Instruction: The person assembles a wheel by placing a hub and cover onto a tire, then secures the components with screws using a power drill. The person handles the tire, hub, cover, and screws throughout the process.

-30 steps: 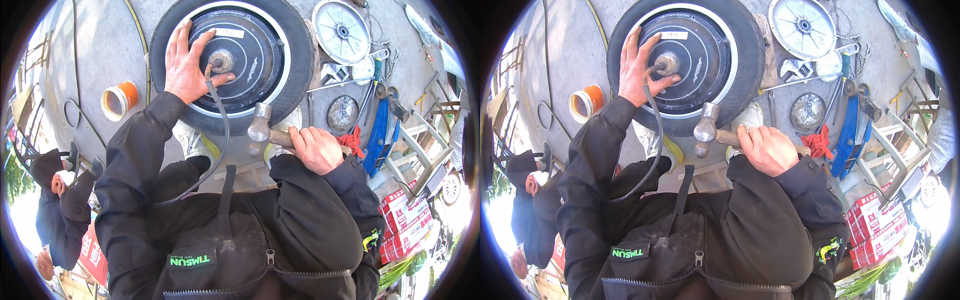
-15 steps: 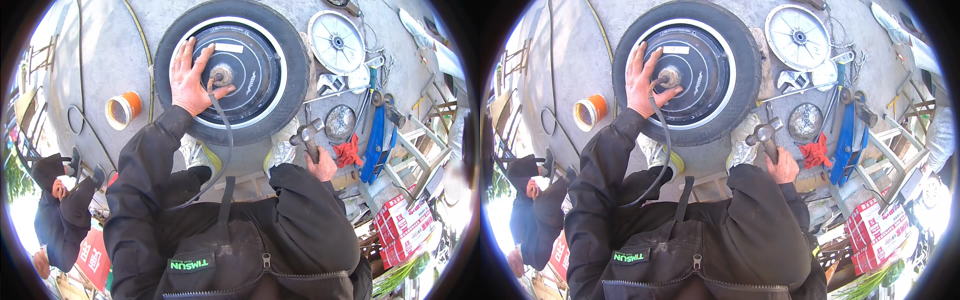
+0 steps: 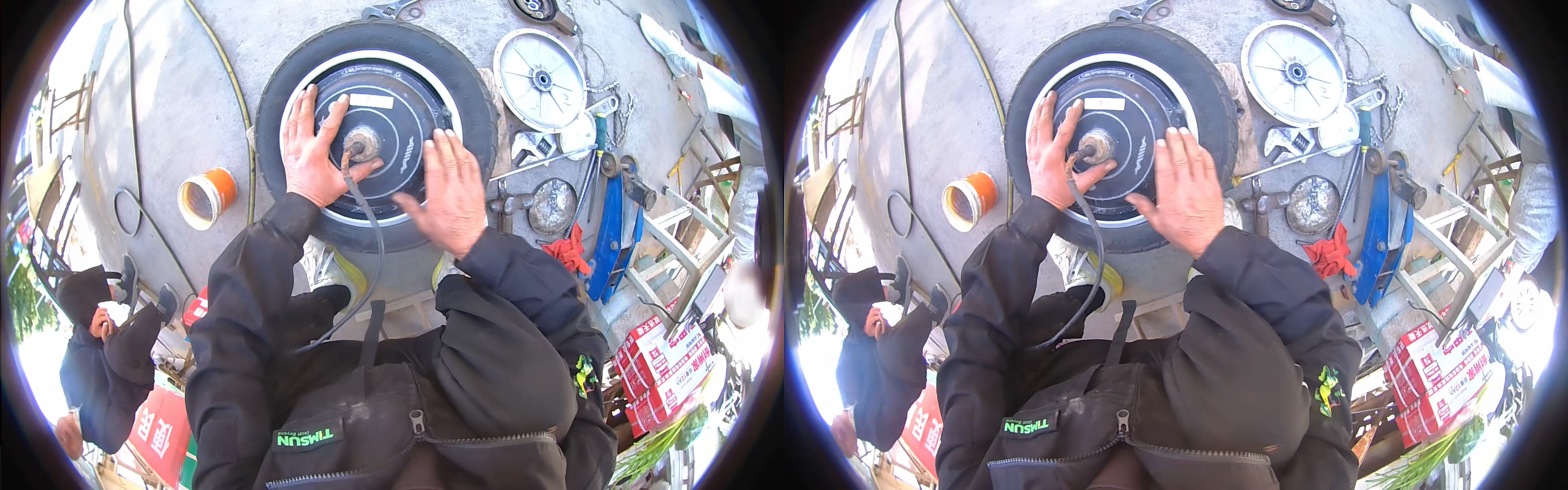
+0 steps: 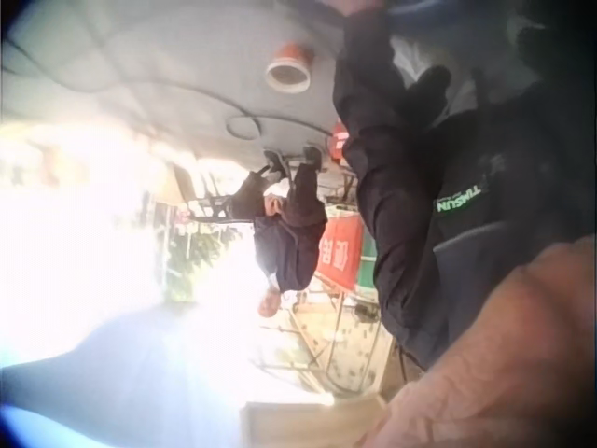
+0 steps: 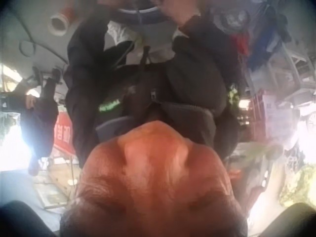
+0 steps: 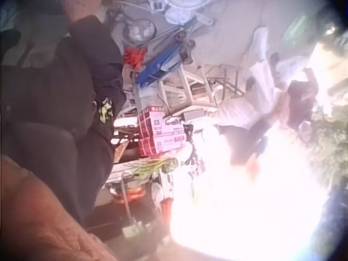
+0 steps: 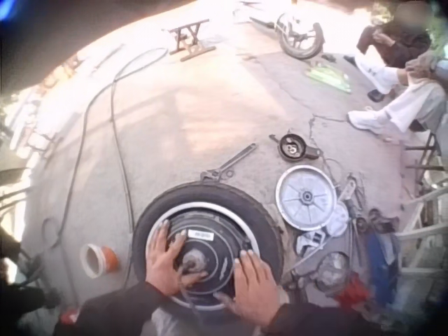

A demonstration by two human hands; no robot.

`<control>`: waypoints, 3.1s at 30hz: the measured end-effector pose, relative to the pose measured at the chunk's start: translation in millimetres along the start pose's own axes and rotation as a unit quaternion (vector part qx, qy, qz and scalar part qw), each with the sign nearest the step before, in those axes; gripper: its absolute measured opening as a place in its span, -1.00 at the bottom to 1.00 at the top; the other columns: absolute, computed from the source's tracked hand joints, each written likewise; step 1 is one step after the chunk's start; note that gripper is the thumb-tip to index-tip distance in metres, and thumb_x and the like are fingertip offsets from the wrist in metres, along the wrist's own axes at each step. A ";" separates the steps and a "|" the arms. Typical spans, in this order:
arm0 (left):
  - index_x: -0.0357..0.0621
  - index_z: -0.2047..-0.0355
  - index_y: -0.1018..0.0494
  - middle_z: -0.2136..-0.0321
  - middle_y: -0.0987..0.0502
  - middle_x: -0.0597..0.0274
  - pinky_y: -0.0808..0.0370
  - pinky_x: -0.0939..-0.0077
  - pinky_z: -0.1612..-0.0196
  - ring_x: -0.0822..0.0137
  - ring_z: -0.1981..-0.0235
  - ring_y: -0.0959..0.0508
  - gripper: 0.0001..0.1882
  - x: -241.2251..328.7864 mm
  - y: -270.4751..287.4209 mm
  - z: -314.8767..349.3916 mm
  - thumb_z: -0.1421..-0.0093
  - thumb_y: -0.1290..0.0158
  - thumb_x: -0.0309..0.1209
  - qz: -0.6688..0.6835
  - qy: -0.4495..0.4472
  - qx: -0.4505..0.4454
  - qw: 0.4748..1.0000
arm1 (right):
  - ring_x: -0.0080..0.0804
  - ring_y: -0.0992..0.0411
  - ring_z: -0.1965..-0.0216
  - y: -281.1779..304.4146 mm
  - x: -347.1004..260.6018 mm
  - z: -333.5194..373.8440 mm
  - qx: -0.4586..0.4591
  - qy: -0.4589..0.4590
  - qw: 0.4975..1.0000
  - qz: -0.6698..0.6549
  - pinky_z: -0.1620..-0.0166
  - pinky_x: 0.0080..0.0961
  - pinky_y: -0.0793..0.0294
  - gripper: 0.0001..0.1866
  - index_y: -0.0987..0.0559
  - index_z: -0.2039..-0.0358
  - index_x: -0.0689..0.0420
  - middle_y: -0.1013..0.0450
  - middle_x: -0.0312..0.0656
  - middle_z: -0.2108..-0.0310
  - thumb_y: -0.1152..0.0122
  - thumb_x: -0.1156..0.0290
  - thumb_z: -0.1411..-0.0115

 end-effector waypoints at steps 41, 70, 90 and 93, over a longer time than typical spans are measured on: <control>0.03 -0.30 -0.39 -0.38 -0.16 -0.33 -0.15 -0.20 -0.37 -0.34 -0.39 -0.16 0.05 5.7 4.4 4.7 0.24 -0.53 -0.01 0.008 0.048 0.035 0.998 | 0.24 -0.18 -0.40 -6.5 4.6 6.9 0.042 -0.026 0.998 0.043 -0.38 0.15 -0.04 -0.15 -0.43 -0.19 0.44 -0.36 0.26 -0.27 -0.43 -0.01 -0.11; 0.06 -0.26 -0.48 -0.37 -0.19 -0.27 -0.14 -0.21 -0.38 -0.32 -0.41 -0.14 0.00 0.2 3.5 6.2 0.24 -0.53 0.04 0.027 0.050 0.025 0.998 | 0.12 -0.32 -0.34 -7.5 4.8 3.0 0.027 -0.015 0.997 0.066 -0.42 0.11 -0.01 -0.21 -0.53 -0.09 0.46 -0.45 0.28 -0.18 -0.46 0.01 -0.07; 0.14 -0.23 -0.51 -0.34 -0.24 -0.27 -0.20 -0.25 -0.33 -0.38 -0.37 -0.19 -0.02 -0.7 5.1 3.8 0.27 -0.54 0.05 0.040 0.058 0.026 0.997 | 0.21 -0.22 -0.39 -7.7 2.6 1.7 -0.008 -0.019 0.998 0.059 -0.42 0.19 0.09 -0.14 -0.40 -0.18 0.48 -0.36 0.33 -0.25 -0.42 0.01 -0.11; 0.16 -0.23 -0.51 -0.34 -0.24 -0.27 -0.21 -0.25 -0.32 -0.38 -0.36 -0.19 -0.02 -1.3 5.6 5.2 0.28 -0.55 0.04 0.042 0.060 0.030 0.997 | 0.22 -0.19 -0.41 -8.3 2.7 0.4 -0.014 -0.015 0.998 0.062 -0.42 0.20 0.09 -0.13 -0.37 -0.21 0.48 -0.33 0.33 -0.27 -0.40 0.01 -0.13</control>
Point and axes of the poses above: each hand's wrist, its own z-axis away from the middle knuckle, its own y-axis out of the back of the hand, x = y × z, the point moved 5 cm from there along -z, towards the middle knuckle
